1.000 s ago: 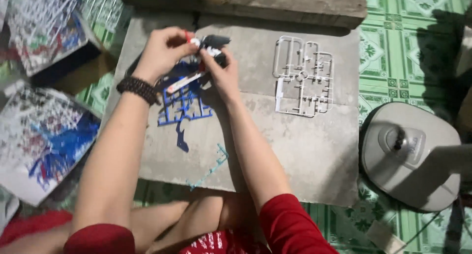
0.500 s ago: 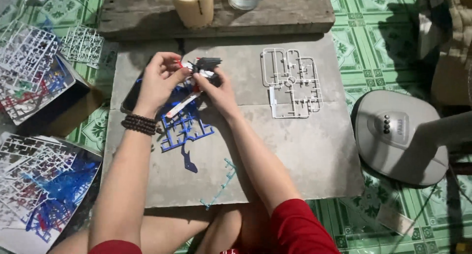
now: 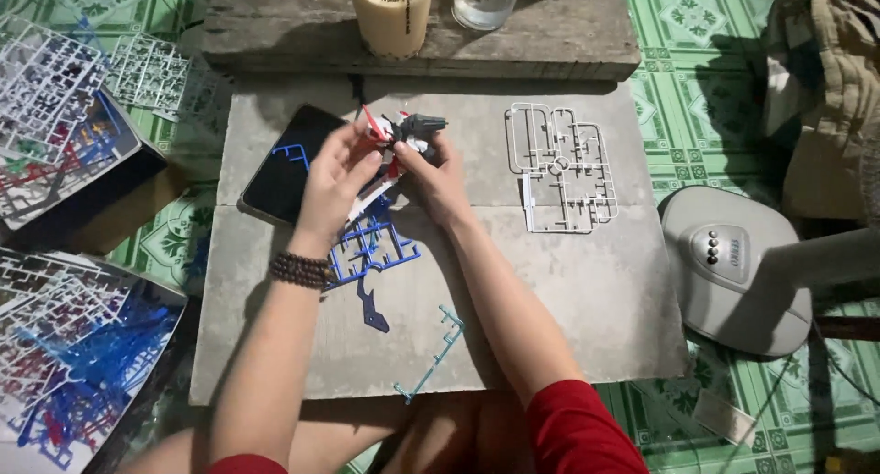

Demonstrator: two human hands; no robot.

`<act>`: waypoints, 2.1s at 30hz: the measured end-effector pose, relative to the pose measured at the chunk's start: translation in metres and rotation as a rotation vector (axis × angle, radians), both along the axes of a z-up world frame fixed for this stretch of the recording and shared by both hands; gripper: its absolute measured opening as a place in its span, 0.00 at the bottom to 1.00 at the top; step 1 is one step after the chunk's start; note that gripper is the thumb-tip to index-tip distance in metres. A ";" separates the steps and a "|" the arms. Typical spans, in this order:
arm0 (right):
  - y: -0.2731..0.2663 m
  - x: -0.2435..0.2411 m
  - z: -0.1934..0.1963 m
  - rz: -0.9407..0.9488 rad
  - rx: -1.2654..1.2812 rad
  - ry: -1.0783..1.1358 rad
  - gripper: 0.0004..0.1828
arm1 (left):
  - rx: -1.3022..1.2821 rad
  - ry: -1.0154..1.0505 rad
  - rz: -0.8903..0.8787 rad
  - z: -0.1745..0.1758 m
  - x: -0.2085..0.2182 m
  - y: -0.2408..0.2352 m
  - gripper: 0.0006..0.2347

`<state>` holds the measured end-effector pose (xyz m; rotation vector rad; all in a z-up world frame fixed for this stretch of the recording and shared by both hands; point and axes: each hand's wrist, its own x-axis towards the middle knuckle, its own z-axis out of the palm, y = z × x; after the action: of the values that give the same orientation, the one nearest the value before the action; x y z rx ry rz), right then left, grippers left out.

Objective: The person assembles a small red and white robot model kit by hand, attaching various plastic parts to the main body. They briefly pause to stir a drink in a cup with a spoon before resuming the assembly process.

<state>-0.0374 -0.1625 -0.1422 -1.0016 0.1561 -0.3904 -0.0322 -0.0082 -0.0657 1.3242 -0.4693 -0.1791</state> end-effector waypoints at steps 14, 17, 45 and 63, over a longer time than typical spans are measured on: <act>0.002 -0.006 0.004 0.306 0.104 -0.138 0.26 | -0.001 0.035 0.298 -0.022 0.000 0.001 0.12; -0.003 -0.006 0.002 0.312 0.138 -0.101 0.20 | -0.051 0.201 0.263 -0.034 0.011 0.004 0.12; 0.012 -0.019 0.038 0.229 0.042 -0.171 0.29 | -0.251 0.039 -0.160 -0.051 0.012 0.005 0.54; 0.012 -0.020 0.034 0.252 0.007 -0.101 0.31 | 0.170 -0.457 0.313 -0.026 -0.004 0.001 0.15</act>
<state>-0.0574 -0.1509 -0.1085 -0.9788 -0.0599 -0.2096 -0.0364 -0.0074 -0.0915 1.5920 -0.6309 0.3586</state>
